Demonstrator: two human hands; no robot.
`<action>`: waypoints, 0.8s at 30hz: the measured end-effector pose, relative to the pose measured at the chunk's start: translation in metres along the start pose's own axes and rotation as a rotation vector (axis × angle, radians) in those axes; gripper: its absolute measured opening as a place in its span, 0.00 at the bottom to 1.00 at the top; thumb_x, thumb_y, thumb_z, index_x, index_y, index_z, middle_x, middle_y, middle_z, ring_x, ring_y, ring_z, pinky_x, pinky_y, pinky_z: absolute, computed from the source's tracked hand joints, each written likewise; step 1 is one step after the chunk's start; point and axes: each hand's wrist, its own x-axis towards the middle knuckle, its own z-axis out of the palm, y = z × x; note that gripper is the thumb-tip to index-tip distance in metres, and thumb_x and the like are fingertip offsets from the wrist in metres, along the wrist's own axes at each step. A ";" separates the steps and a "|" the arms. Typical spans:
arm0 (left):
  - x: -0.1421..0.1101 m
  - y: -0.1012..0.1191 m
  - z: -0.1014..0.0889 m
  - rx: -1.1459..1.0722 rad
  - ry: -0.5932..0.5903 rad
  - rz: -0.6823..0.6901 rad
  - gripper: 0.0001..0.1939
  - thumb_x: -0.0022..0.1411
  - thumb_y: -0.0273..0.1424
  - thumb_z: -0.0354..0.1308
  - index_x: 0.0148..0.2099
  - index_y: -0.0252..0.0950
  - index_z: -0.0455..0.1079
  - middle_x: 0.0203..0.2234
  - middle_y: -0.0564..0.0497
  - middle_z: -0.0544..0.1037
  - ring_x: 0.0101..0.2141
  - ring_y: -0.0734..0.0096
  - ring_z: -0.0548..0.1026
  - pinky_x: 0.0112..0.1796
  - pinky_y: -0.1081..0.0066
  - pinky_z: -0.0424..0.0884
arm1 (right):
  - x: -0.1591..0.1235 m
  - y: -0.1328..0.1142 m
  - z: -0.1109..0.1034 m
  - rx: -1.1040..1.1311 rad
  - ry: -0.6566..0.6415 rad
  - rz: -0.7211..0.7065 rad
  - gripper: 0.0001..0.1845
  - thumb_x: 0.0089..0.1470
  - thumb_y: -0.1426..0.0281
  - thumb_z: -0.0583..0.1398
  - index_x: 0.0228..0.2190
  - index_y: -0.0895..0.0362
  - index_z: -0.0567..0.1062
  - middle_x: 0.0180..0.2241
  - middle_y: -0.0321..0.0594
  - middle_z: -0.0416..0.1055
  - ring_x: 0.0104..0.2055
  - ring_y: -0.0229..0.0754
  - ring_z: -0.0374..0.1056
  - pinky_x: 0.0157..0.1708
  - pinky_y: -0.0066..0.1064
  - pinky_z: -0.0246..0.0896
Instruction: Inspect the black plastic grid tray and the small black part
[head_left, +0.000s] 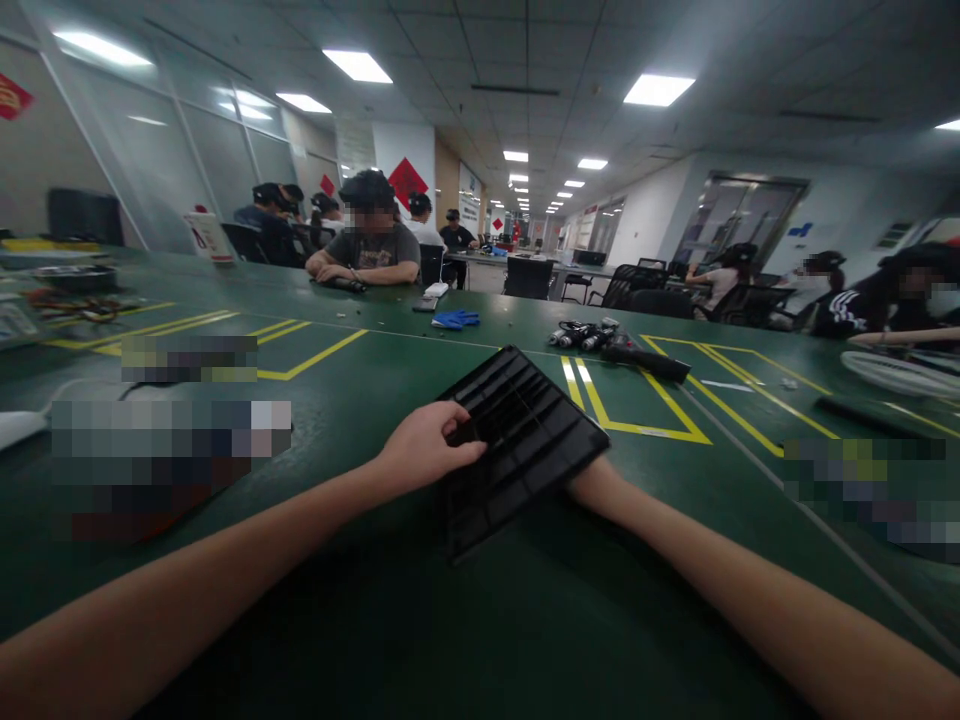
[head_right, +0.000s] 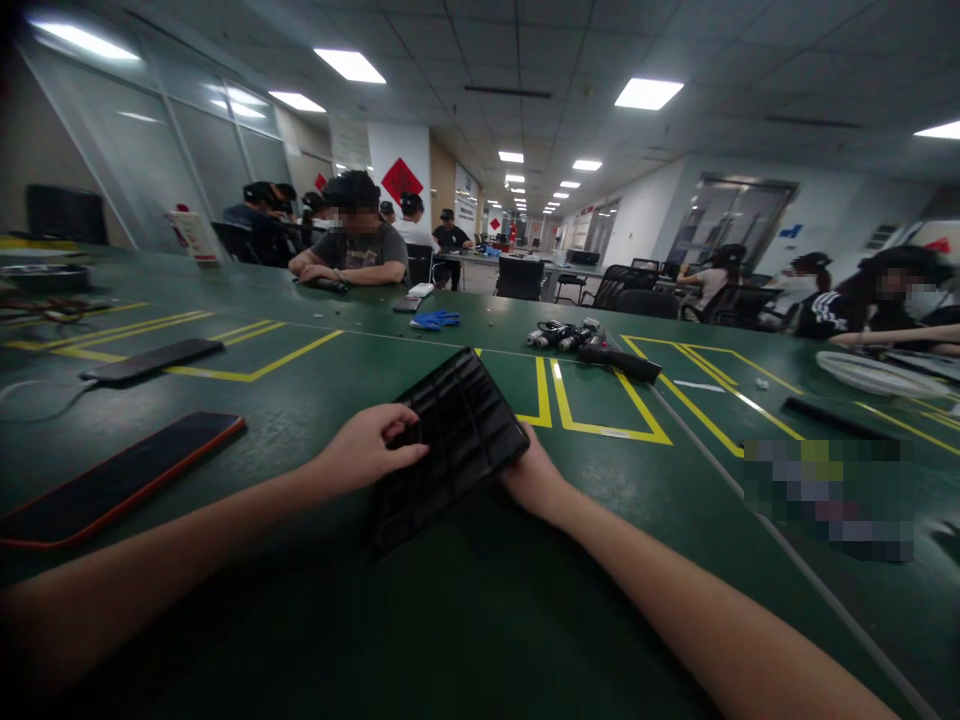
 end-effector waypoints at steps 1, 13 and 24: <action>0.005 -0.009 -0.008 0.053 0.027 -0.040 0.19 0.50 0.43 0.56 0.38 0.34 0.69 0.30 0.49 0.73 0.31 0.66 0.71 0.30 0.71 0.64 | 0.003 0.005 -0.010 -0.052 0.025 0.046 0.17 0.49 0.65 0.59 0.43 0.55 0.70 0.42 0.45 0.69 0.46 0.50 0.63 0.47 0.48 0.60; 0.036 -0.111 -0.067 0.527 -0.064 -0.506 0.26 0.50 0.50 0.51 0.39 0.32 0.72 0.39 0.38 0.76 0.41 0.49 0.73 0.33 0.65 0.67 | -0.010 0.091 -0.098 -0.811 0.017 0.549 0.24 0.52 0.61 0.54 0.47 0.64 0.67 0.47 0.54 0.68 0.49 0.58 0.62 0.49 0.49 0.57; 0.003 -0.025 0.000 0.154 0.007 0.153 0.24 0.56 0.18 0.40 0.53 0.31 0.64 0.47 0.44 0.73 0.47 0.67 0.71 0.49 0.66 0.66 | 0.002 0.000 -0.023 -0.614 -0.101 0.151 0.28 0.54 0.58 0.52 0.53 0.57 0.62 0.58 0.47 0.56 0.61 0.54 0.48 0.59 0.56 0.40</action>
